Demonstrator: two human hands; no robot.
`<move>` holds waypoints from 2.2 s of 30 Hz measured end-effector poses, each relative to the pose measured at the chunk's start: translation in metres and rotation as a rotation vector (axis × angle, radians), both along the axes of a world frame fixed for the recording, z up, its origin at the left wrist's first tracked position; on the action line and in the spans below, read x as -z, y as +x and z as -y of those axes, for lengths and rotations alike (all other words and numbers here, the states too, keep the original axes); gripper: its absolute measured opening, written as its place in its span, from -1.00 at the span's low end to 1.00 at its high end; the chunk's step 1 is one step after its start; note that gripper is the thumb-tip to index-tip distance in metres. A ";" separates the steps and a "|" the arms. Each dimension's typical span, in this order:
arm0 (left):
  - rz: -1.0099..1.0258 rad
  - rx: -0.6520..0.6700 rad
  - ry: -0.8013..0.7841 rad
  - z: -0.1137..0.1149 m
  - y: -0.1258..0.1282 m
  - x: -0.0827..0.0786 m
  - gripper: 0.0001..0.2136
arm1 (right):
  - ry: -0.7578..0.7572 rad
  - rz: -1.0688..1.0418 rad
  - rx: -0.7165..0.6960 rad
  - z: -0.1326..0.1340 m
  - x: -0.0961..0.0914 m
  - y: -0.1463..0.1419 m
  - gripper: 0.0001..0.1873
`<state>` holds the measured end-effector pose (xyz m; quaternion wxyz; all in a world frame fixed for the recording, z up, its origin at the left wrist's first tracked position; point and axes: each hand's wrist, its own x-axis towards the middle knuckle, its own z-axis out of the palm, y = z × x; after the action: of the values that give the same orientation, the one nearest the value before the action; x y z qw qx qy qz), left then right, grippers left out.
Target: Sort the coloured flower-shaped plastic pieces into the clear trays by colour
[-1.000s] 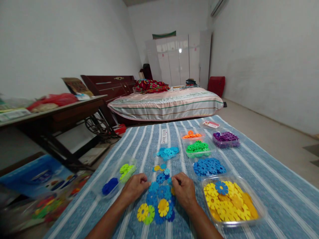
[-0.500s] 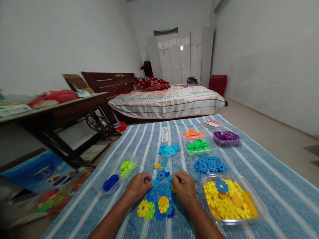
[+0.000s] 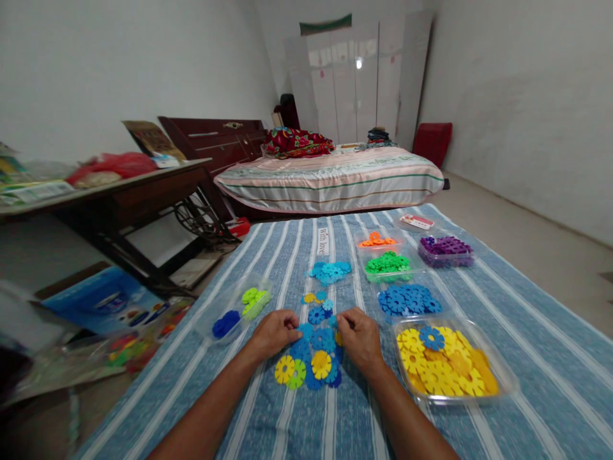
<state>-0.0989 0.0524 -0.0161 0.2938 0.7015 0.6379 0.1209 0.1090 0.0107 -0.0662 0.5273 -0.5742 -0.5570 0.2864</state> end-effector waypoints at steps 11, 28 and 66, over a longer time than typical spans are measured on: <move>-0.229 -0.015 0.025 0.007 0.015 -0.010 -0.79 | 0.001 0.006 -0.015 -0.001 0.005 0.001 -0.65; 0.138 -0.074 0.030 -0.006 0.004 0.007 -0.86 | 0.020 -0.013 -0.017 -0.003 0.007 0.001 -0.67; -0.203 0.077 0.021 -0.005 0.022 -0.015 -0.88 | 0.009 -0.004 0.003 -0.001 0.003 0.001 -0.67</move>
<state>-0.0771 0.0573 -0.0013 0.2246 0.7373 0.6356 0.0444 0.1097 0.0115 -0.0690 0.5315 -0.5719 -0.5564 0.2842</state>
